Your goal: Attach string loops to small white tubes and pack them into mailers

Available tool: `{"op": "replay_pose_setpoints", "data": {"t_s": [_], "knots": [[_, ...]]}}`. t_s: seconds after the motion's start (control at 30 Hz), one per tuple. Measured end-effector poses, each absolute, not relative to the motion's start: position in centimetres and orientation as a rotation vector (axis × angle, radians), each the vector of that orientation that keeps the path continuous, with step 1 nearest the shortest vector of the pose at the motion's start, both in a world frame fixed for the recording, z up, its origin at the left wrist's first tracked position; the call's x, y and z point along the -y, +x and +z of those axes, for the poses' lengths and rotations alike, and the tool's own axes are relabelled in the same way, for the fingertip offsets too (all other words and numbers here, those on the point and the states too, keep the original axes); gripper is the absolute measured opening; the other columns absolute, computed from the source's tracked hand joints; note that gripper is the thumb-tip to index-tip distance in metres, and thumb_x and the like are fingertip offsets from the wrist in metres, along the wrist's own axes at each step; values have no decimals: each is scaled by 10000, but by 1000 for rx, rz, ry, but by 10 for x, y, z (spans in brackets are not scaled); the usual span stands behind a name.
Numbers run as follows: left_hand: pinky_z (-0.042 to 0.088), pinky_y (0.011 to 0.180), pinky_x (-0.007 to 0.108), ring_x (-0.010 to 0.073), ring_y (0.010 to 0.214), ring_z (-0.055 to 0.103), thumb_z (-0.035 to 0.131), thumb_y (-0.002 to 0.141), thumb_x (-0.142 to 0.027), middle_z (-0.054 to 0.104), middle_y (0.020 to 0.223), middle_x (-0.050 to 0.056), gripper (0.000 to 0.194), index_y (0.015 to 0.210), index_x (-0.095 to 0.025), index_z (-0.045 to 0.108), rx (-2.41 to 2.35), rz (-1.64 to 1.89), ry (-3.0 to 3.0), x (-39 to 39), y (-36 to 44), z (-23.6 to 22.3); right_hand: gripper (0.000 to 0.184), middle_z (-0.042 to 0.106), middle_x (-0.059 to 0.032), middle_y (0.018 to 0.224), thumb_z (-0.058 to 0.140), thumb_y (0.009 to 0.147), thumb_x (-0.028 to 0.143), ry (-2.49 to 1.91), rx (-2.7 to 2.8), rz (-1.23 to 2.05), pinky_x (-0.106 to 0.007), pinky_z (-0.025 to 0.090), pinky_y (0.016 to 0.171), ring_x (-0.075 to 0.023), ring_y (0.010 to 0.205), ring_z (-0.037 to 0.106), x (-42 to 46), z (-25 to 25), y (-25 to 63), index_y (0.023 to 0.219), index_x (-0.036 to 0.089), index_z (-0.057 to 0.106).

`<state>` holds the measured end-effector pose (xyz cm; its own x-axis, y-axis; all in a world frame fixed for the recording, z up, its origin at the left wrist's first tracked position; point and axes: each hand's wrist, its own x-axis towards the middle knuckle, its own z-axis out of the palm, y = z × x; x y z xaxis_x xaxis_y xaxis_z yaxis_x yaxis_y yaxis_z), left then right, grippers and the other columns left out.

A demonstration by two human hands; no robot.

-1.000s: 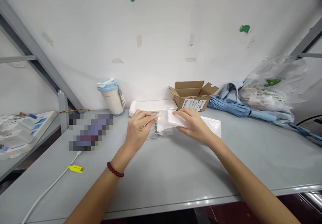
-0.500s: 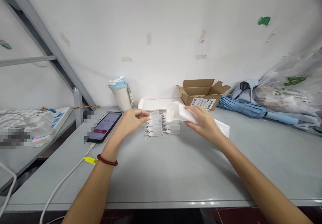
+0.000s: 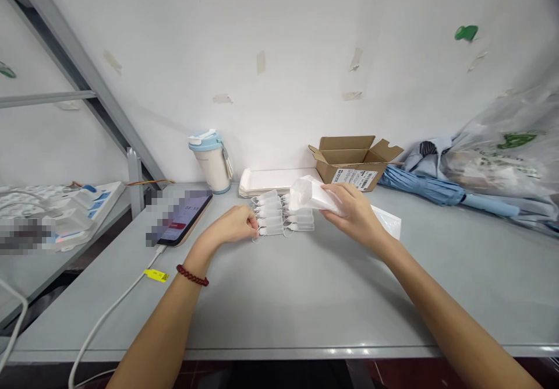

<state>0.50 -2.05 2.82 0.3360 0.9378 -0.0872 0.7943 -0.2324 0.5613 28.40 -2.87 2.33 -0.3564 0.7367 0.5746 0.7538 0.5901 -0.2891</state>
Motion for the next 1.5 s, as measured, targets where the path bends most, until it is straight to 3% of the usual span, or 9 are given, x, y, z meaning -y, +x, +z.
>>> {"op": "replay_pose_setpoints", "data": {"t_s": [0.27,0.47,0.63,0.8,1.0,1.13,1.23,1.37,1.5], "knots": [[353,485,217,141,579,528,574,708,-358,648,656,14,197,637,-203,673,-1399,822,1932,29,4,51,434,539,-102,1117,536,778,238,-1173,2220,-101,-435,400,837,-292,1024,488,26,16,283,1203,243,450],[287,436,218,93,450,396,625,697,-371,533,496,-29,189,624,-201,662,-1409,1167,1688,34,13,58,422,544,-118,1117,532,783,221,-1189,2268,-151,-423,398,830,-291,1023,482,26,13,279,1198,212,460],[340,486,222,98,488,443,649,679,-341,566,523,-24,164,624,-187,660,-1408,1318,1614,32,20,55,438,537,-122,1136,531,774,197,-1191,2297,-160,-429,393,816,-299,1030,476,30,12,274,1205,215,453],[391,558,235,127,593,527,636,700,-344,646,642,9,186,644,-169,664,-1365,1271,1736,35,34,46,440,532,-120,1144,535,767,191,-1168,2317,-161,-409,396,824,-282,1030,470,32,11,271,1199,191,450],[371,529,236,128,586,513,575,757,-323,653,664,10,191,689,-175,676,-1290,1109,1906,41,54,34,450,542,-114,1132,548,756,171,-1117,2298,-163,-402,394,824,-276,1020,477,37,13,267,1194,203,451],[378,573,246,158,736,533,510,790,-241,705,896,18,223,880,-226,713,-1155,985,2172,45,59,31,450,548,-116,1102,549,742,140,-1029,2304,-176,-392,401,809,-265,1006,482,39,12,264,1179,198,454],[391,592,252,166,769,534,493,782,-201,705,976,25,254,893,-233,718,-1123,1021,2202,46,53,37,449,549,-123,1093,549,744,147,-1005,2285,-211,-399,408,796,-272,994,488,37,12,266,1180,193,454],[389,598,252,157,710,536,522,755,-244,700,859,39,198,797,-192,709,-1345,1255,2039,42,30,52,435,548,-128,1095,546,756,169,-1071,2155,-305,-416,407,787,-286,981,494,32,16,275,1181,186,459],[366,566,244,149,628,513,550,709,-298,651,683,1,169,714,-196,685,-1552,726,2122,30,6,50,429,549,-122,1080,547,767,190,-1135,2052,-360,-417,407,768,-292,971,496,29,19,280,1186,198,457]]}}
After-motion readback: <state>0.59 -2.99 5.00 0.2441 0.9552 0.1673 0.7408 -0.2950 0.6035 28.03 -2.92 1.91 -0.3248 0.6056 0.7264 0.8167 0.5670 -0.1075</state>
